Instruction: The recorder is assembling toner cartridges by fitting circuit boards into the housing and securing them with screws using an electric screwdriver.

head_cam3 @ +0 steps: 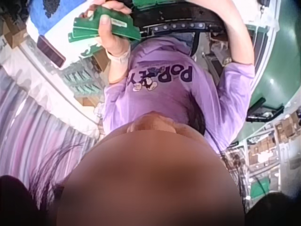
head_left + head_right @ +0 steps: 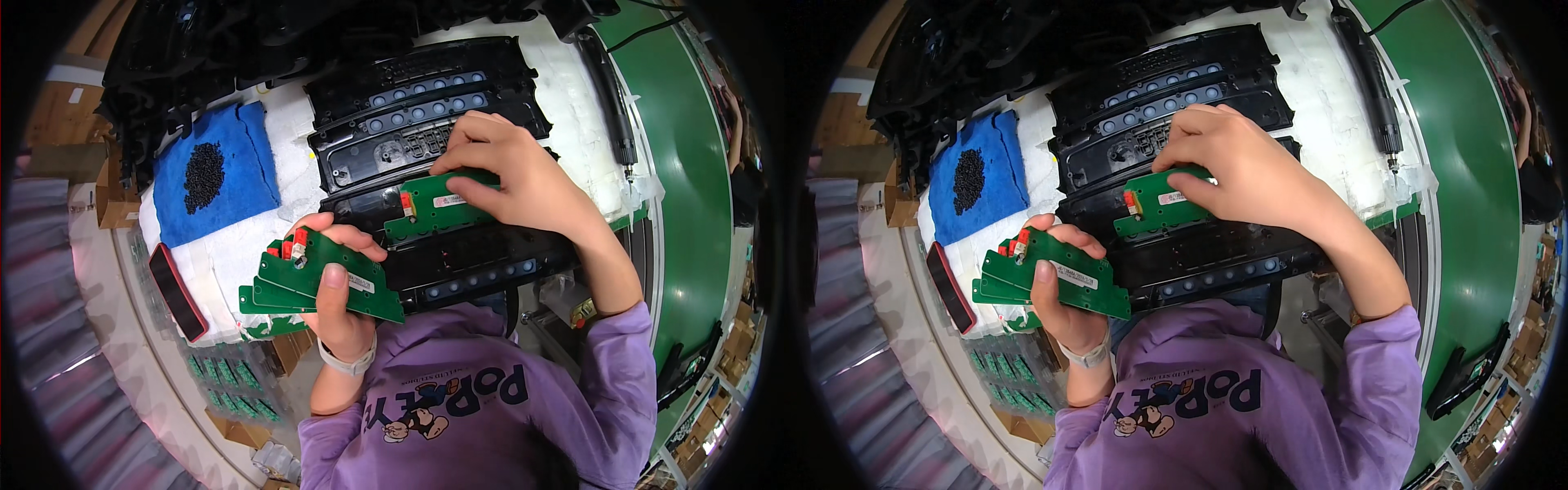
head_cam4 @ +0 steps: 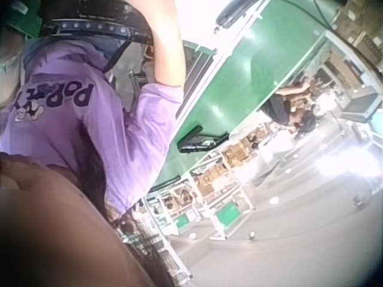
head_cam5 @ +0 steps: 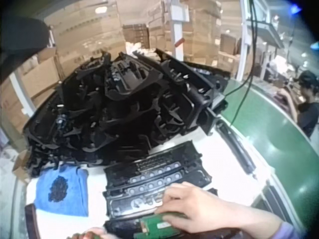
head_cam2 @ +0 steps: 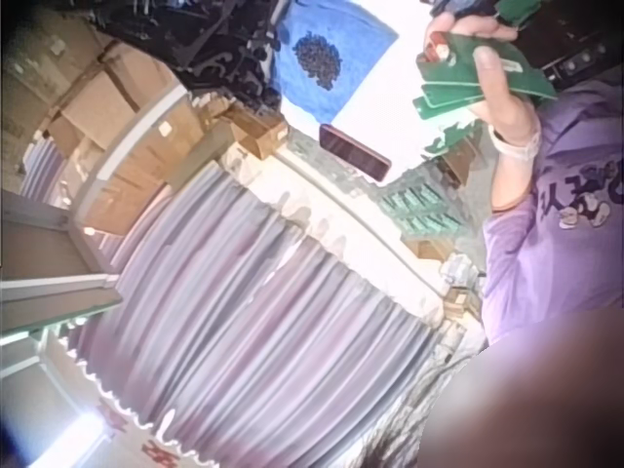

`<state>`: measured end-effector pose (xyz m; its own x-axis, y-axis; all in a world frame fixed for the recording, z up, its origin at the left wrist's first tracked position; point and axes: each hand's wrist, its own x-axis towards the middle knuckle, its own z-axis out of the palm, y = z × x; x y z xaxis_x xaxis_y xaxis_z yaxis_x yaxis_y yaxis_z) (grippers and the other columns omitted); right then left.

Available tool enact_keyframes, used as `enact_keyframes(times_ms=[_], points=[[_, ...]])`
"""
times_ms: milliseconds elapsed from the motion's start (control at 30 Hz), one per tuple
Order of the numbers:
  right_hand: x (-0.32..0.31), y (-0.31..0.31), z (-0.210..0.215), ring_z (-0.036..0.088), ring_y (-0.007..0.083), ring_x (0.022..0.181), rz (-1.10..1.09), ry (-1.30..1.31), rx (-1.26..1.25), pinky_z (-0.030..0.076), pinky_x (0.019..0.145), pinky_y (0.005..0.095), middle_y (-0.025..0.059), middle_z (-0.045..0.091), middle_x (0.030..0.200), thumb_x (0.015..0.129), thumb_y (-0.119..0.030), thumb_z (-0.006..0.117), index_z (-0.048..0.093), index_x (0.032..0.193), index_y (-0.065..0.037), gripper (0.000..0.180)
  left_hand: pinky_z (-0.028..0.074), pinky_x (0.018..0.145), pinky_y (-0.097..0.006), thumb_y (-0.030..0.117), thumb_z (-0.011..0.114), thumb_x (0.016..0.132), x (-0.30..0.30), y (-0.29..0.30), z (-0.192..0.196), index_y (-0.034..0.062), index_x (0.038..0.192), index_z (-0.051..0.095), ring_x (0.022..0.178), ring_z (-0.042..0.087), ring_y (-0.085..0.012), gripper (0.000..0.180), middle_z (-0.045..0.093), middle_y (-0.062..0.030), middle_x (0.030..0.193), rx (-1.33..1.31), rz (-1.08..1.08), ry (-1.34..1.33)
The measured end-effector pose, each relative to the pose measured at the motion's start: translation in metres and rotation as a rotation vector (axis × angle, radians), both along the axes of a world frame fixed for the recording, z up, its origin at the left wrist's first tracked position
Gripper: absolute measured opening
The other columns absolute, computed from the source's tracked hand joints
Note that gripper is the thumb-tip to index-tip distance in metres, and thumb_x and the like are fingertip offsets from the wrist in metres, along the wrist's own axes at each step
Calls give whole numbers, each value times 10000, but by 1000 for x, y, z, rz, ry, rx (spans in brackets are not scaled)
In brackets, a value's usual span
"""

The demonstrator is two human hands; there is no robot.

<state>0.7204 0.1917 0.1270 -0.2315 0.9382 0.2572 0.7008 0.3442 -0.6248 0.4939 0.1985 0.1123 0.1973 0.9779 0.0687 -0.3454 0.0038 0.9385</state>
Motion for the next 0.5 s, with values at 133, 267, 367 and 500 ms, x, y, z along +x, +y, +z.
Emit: enact_keyframes(times_ms=[133, 267, 367, 500], points=[[-1, 2, 5, 591, 226, 713, 12, 267, -108, 459, 624, 301, 100, 598, 771, 716, -3, 647, 658, 872, 5, 157, 465, 668, -294, 237, 536, 818, 0, -2, 1, -60, 1187, 375, 727, 585, -200, 501, 591, -170, 891, -34, 11, -30], [-1, 2, 4, 618, 248, 676, 12, 337, -145, 467, 593, 312, 119, 636, 764, 740, 4, 627, 655, 878, 11, 141, 461, 664, -291, 232, 535, 821, 1, -2, 1, -60, 1186, 374, 727, 583, -197, 495, 592, -166, 901, -45, 20, -40], [0, 2, -2, 616, 271, 685, 43, 264, -117, 473, 603, 322, 126, 628, 767, 750, -1, 626, 652, 893, 14, 146, 459, 670, -290, 231, 532, 824, 1, -2, 1, -62, 1184, 373, 729, 582, -196, 491, 592, -166, 908, -42, 14, -46], [-1, 1, 1, 613, 289, 691, 43, 223, -92, 476, 606, 329, 131, 622, 765, 761, -7, 623, 648, 901, 13, 144, 458, 679, -289, 230, 530, 826, 1, -1, 1, -64, 1183, 371, 734, 583, -196, 489, 593, -167, 911, -32, 11, -35]])
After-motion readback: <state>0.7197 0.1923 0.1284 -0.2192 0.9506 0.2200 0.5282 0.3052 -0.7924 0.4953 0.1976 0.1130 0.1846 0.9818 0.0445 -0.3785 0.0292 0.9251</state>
